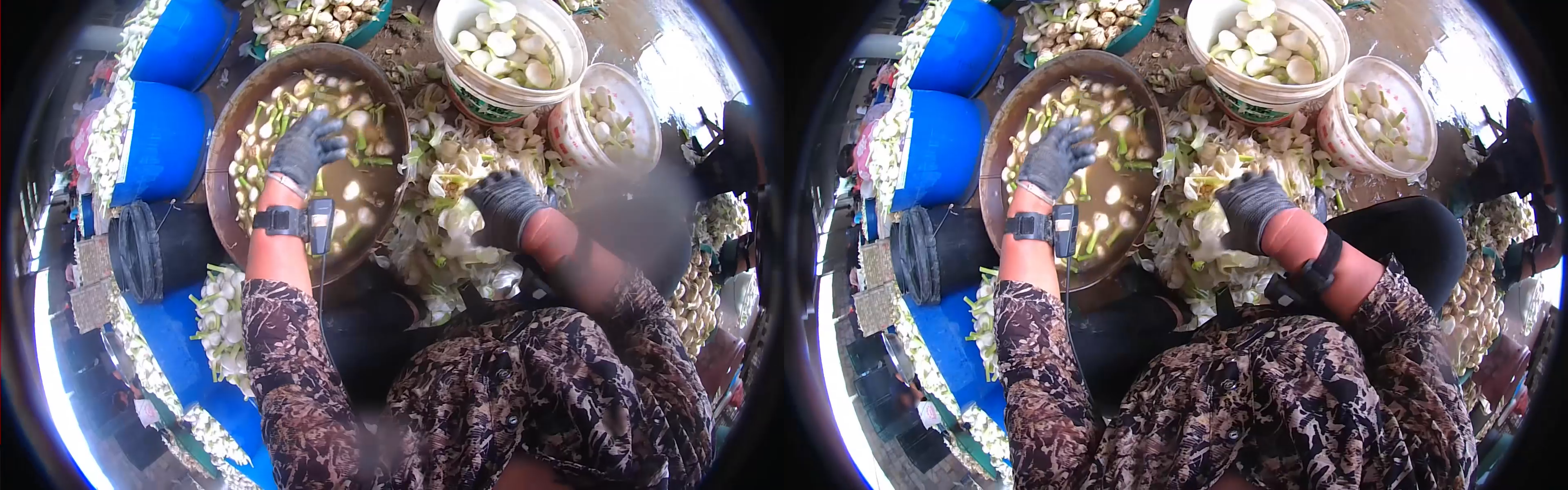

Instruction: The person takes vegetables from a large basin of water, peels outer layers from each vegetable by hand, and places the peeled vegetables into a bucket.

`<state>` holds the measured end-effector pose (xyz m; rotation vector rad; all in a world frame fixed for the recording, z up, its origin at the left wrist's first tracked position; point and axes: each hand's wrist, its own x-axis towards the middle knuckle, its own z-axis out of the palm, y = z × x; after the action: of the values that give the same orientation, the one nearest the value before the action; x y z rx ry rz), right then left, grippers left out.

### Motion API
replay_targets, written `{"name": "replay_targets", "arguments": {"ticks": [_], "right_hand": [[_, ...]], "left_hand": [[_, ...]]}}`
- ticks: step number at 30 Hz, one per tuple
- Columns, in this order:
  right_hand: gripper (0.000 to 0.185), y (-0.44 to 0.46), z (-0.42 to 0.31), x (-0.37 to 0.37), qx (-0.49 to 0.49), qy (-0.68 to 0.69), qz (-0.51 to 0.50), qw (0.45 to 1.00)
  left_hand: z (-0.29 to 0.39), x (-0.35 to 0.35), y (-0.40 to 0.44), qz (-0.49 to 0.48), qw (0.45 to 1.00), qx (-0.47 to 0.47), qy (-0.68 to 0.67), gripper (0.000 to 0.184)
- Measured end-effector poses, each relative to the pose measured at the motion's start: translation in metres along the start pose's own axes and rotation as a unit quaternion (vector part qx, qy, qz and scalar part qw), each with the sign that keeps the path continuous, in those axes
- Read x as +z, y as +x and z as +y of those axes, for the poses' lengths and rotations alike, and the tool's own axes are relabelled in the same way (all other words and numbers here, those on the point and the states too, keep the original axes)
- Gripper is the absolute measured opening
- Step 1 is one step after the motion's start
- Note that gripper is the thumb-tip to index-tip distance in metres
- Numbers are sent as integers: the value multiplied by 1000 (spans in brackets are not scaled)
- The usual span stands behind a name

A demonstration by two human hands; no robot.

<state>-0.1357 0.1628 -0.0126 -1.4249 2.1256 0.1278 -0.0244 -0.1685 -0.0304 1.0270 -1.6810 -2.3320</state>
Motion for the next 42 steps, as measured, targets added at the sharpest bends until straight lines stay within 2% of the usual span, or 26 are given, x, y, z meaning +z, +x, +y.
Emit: {"name": "replay_targets", "arguments": {"ticks": [1, 3, 4, 6, 8, 9, 11, 12, 14, 17, 18, 20, 21, 23, 25, 26, 28, 30, 32, 33, 34, 36, 38, 39, 42], "right_hand": [[64, 3, -1, 9, 81, -85, 50, 992], [59, 3, -1, -3, 57, -8, 81, 995], [56, 1, -5, -12, 34, 52, 79, 995], [52, 5, -14, -15, 8, 59, 102, 993], [49, 11, -19, -10, 10, 80, 54, 995], [46, 13, -20, -4, -2, 73, 56, 996], [44, 16, -22, 2, -5, 82, 29, 996], [42, 15, -23, 3, -15, 93, -1, 996], [40, 13, -22, 5, -18, 106, 21, 994], [34, 12, -22, 5, -21, 132, 119, 984], [34, 12, -21, 5, -19, 135, 123, 983], [33, 14, -18, 5, -43, 223, 203, 953], [26, 16, -18, 7, -57, 297, 244, 922], [19, 14, -21, -2, -54, 334, 275, 900], [10, 16, -21, -2, -70, 408, 338, 845], [10, 17, -20, -2, -68, 410, 342, 843], [15, 16, -20, -4, -86, 511, 368, 772], [15, 6, -20, -10, -88, 507, 374, 772], [15, 1, -18, -10, -85, 411, 394, 818], [16, -3, -19, -12, -78, 362, 390, 843], [16, -7, -21, -12, -76, 361, 391, 843], [14, -14, -24, -11, -56, 302, 392, 867], [13, -17, -25, -11, -53, 284, 399, 871], [14, -18, -24, -11, -55, 264, 395, 878], [15, -18, -21, -8, -64, 245, 396, 883]], "left_hand": [[-17, -29, -4, 55, 997, -48, -6, 44], [-42, -49, -13, 146, 975, -133, 97, 40], [-61, -58, -12, 155, 971, -154, 96, 39], [-93, -52, 0, 203, 935, -224, 187, 51], [-99, -35, 10, 180, 868, -347, 307, 64], [-116, -34, 18, 169, 855, -387, 302, 72], [-178, -44, 44, 174, 874, -311, 331, 70], [-173, -32, 41, 174, 873, -343, 300, 66], [-155, -11, 32, 170, 870, -376, 268, 61], [-133, -12, 22, 58, 975, -173, 125, 42], [-129, -11, 17, 44, 990, -103, 84, 46], [-99, 10, -6, 16, 998, -41, 36, 56], [-87, 22, -20, 14, 998, -37, 41, 56], [-68, 47, -47, -48, 996, 72, 29, 61], [-60, 69, -69, -67, 992, 105, 23, 60], [-60, 78, -79, -81, 988, 132, 12, 58], [-63, 91, -94, -80, 986, 145, 26, 55], [-67, 105, -107, -28, 972, 182, 145, 51], [-71, 119, -119, -5, 974, 171, 148, 50], [-73, 122, -122, 17, 959, 190, 209, 51], [-73, 127, -126, 40, 939, 210, 269, 51], [-72, 139, -134, 51, 941, 203, 266, 53], [-71, 148, -141, 60, 917, 245, 308, 53], [-72, 151, -142, 60, 929, 222, 290, 53], [-75, 154, -147, 40, 933, 243, 261, 52]]}}
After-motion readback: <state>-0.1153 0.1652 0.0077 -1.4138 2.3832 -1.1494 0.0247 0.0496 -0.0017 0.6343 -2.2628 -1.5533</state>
